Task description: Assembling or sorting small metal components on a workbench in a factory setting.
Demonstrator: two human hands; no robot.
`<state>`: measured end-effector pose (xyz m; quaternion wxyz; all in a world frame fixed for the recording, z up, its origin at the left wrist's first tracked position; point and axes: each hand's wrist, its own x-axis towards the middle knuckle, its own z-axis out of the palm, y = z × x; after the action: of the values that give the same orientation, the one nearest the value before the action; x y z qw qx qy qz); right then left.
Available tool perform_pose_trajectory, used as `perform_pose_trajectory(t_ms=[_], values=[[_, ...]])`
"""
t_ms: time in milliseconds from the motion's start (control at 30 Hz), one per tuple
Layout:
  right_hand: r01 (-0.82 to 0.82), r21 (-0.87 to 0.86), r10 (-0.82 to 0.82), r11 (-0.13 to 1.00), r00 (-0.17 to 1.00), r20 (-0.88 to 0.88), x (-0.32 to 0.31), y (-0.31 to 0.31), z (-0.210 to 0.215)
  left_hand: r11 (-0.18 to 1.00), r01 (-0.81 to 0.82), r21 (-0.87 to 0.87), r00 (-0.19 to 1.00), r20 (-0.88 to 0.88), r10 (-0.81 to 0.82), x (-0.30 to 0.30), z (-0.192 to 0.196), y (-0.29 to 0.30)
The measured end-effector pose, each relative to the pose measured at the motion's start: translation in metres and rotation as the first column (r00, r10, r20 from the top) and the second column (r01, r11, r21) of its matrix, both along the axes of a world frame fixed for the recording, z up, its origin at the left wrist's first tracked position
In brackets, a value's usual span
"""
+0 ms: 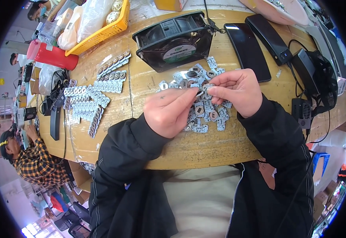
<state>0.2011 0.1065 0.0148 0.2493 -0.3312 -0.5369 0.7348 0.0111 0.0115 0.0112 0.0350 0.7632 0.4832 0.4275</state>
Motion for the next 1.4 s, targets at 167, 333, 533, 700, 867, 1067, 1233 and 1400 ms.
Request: perform_pose_trajectory(t_ms=[167,333,533,700,867,1067,1233,1400], values=[[0.035,-0.016,-0.035,0.999,0.999,-0.011,-0.001,0.001,0.004,1.0,-0.024,0.005,1.0,0.013,0.024,0.001,0.001,0.0],[-0.132,0.053,0.127,0.99,0.987,0.099,0.005,0.009,0.009,0.989,-0.103,-0.109,0.984,0.132,0.117,0.0,0.004,-0.001],[-0.036,0.267,0.044,0.963,0.999,-0.024,0.006,0.003,0.006,0.994,-0.022,-0.111,0.982,0.186,0.042,-0.001,0.001,0.0],[-0.068,0.398,0.097,0.915,0.994,-0.052,0.003,-0.003,-0.005,0.986,0.088,-0.138,0.987,0.145,-0.068,-0.001,0.002,-0.001],[-0.061,0.65,0.076,0.757,0.997,0.005,0.003,-0.007,0.001,0.979,0.079,-0.19,0.987,0.151,-0.05,0.0,0.006,-0.001],[-0.006,0.74,-0.046,0.673,0.998,0.05,0.003,-0.014,0.01,0.963,0.025,-0.269,0.947,0.315,0.064,0.0,0.004,-0.005],[0.082,0.824,-0.228,0.561,0.972,0.058,0.002,-0.034,0.011,0.986,-0.058,-0.153,0.969,0.229,0.093,0.005,0.006,-0.007],[0.105,0.689,-0.197,0.717,0.979,0.057,-0.001,-0.032,0.006,0.982,-0.139,-0.13,0.973,0.169,0.16,0.007,0.007,-0.006]])
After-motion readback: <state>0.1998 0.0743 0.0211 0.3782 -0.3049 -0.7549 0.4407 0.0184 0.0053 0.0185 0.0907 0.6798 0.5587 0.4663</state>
